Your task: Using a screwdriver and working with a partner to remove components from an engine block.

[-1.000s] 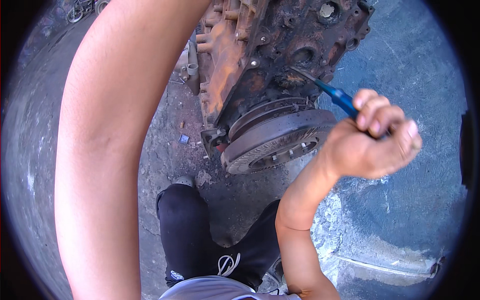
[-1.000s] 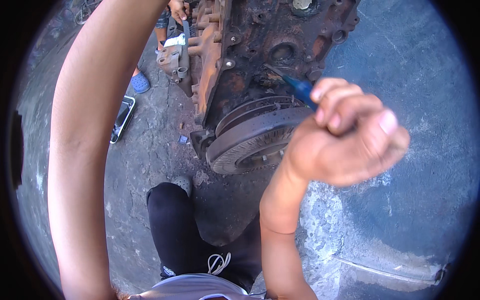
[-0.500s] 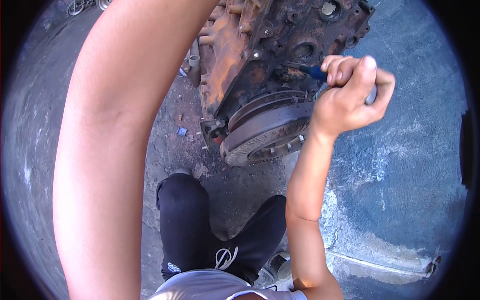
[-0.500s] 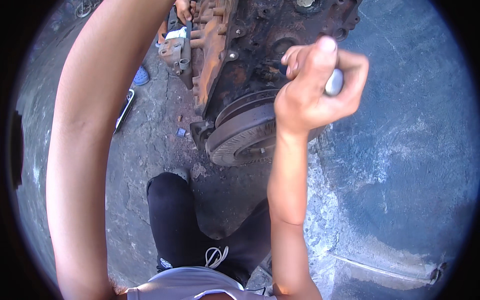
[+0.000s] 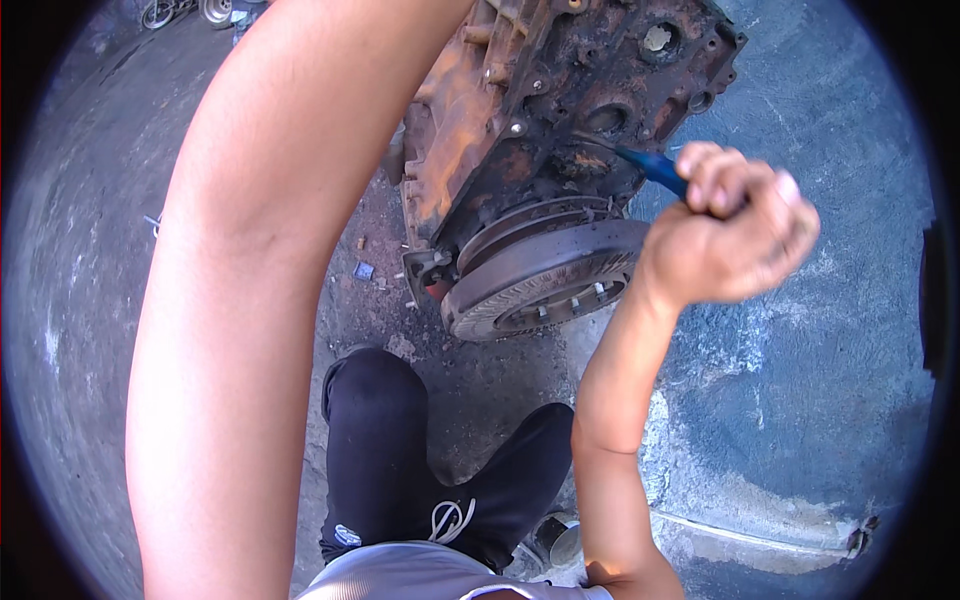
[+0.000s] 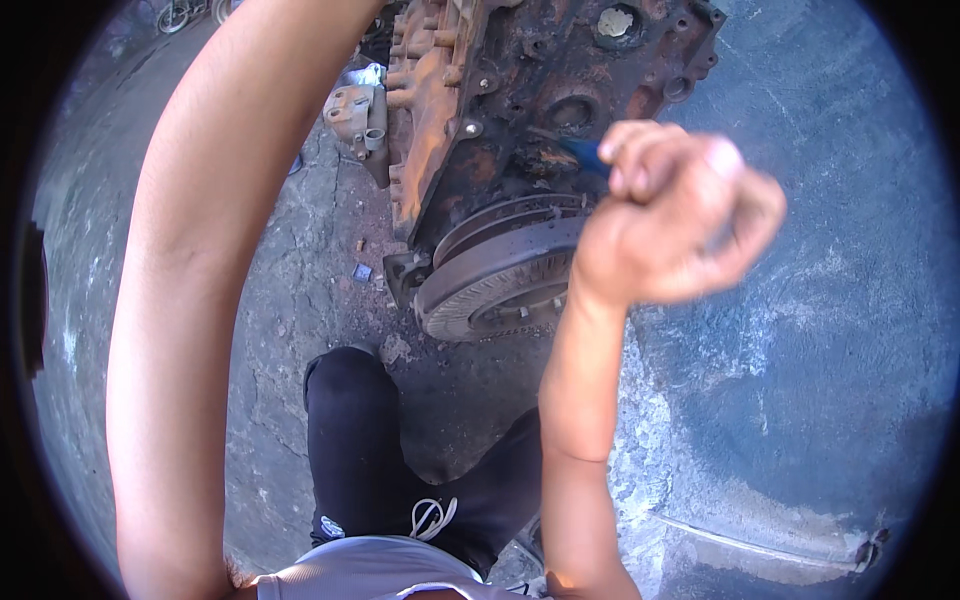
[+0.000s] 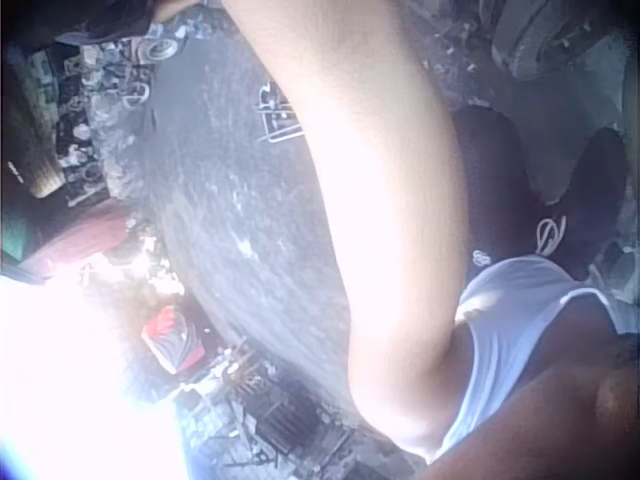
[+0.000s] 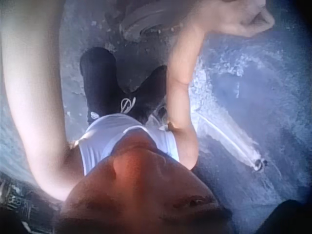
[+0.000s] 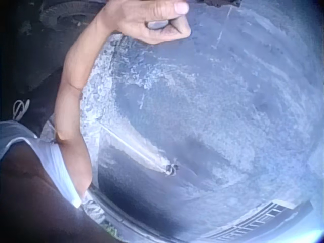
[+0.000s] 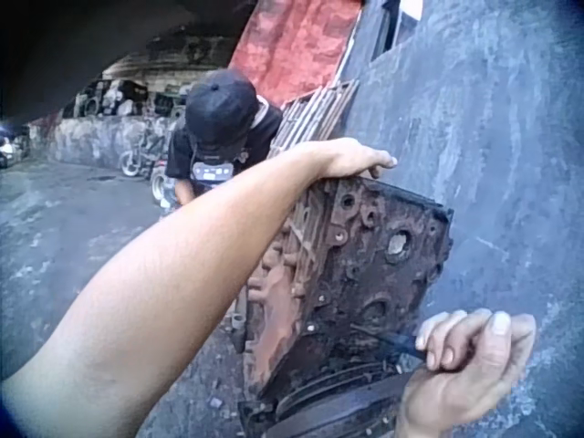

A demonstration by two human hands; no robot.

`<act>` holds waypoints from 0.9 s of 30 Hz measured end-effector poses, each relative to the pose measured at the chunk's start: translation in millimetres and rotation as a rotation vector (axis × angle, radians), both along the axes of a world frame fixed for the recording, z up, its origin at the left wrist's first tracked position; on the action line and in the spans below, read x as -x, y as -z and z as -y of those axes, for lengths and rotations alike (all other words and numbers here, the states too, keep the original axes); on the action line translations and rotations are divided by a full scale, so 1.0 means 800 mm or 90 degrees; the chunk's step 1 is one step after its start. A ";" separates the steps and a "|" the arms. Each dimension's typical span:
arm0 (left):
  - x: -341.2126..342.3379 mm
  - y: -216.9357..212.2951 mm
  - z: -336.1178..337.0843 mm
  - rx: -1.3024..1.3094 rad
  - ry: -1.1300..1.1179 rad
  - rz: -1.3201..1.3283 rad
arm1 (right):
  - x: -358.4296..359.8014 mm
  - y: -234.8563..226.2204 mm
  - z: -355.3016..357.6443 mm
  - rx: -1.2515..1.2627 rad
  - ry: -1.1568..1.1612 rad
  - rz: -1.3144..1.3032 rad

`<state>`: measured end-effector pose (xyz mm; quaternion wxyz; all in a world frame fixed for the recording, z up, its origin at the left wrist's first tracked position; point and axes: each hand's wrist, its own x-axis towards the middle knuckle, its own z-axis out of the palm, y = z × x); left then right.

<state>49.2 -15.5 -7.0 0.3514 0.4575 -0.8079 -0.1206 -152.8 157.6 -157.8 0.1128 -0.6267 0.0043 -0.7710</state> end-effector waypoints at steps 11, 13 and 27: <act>0.009 0.002 0.003 0.012 -0.013 -0.016 | -0.008 -0.004 0.027 -0.111 0.045 0.091; 0.002 0.005 0.008 0.041 -0.009 0.017 | 0.008 -0.006 0.016 -0.043 0.016 0.115; 0.011 0.001 0.009 0.049 -0.022 0.049 | 0.007 0.012 -0.007 0.050 -0.040 0.045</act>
